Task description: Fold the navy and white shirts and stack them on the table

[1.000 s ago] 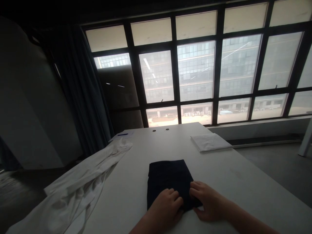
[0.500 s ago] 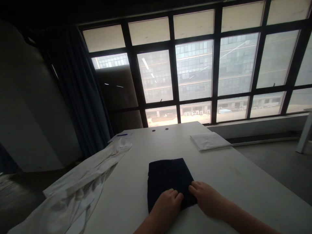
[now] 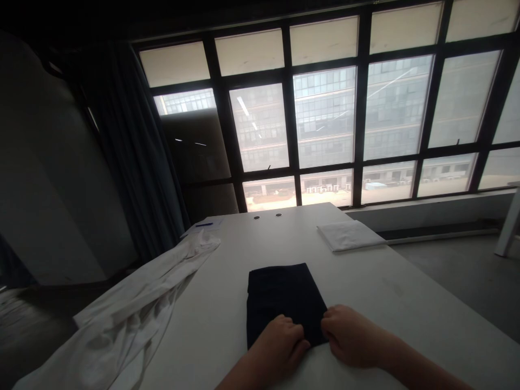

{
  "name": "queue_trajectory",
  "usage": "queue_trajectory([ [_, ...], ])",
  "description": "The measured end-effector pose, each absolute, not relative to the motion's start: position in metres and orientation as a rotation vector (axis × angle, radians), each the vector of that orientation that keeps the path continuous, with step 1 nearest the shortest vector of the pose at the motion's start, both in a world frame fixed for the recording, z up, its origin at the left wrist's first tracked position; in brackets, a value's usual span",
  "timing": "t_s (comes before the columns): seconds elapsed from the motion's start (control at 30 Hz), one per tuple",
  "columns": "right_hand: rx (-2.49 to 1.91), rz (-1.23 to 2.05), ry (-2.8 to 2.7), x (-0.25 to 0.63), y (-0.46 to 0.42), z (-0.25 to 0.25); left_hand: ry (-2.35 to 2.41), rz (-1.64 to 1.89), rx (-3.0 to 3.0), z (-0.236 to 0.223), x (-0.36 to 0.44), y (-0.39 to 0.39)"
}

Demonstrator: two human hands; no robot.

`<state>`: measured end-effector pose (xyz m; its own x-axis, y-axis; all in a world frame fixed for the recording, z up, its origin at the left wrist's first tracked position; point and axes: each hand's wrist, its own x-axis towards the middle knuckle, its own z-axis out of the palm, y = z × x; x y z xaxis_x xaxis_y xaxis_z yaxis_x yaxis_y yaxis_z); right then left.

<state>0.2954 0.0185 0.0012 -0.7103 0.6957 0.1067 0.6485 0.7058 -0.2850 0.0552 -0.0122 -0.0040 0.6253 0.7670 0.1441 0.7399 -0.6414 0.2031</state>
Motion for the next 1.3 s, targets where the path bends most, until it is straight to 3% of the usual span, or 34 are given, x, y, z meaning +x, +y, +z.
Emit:
queue_trajectory([
  [0.2,-1.019,0.33,-2.551,0.268,0.028,-0.021,1.423,0.523,2.625,-0.015,0.056,-0.012],
  [0.37,-0.96,0.472,-2.627,0.277,0.027,-0.032,1.569,0.338,2.524,-0.023,0.04,-0.011],
  [0.7,-1.083,0.403,-2.692,0.257,-0.003,0.006,1.355,0.161,2.621,-0.006,0.006,-0.028],
  [0.97,-0.95,0.53,-2.678,0.198,0.085,-0.011,1.347,0.119,2.637,-0.009,0.004,-0.029],
  [1.3,-1.031,0.316,-2.306,0.184,0.113,-0.035,1.429,0.214,2.332,0.018,0.007,-0.025],
])
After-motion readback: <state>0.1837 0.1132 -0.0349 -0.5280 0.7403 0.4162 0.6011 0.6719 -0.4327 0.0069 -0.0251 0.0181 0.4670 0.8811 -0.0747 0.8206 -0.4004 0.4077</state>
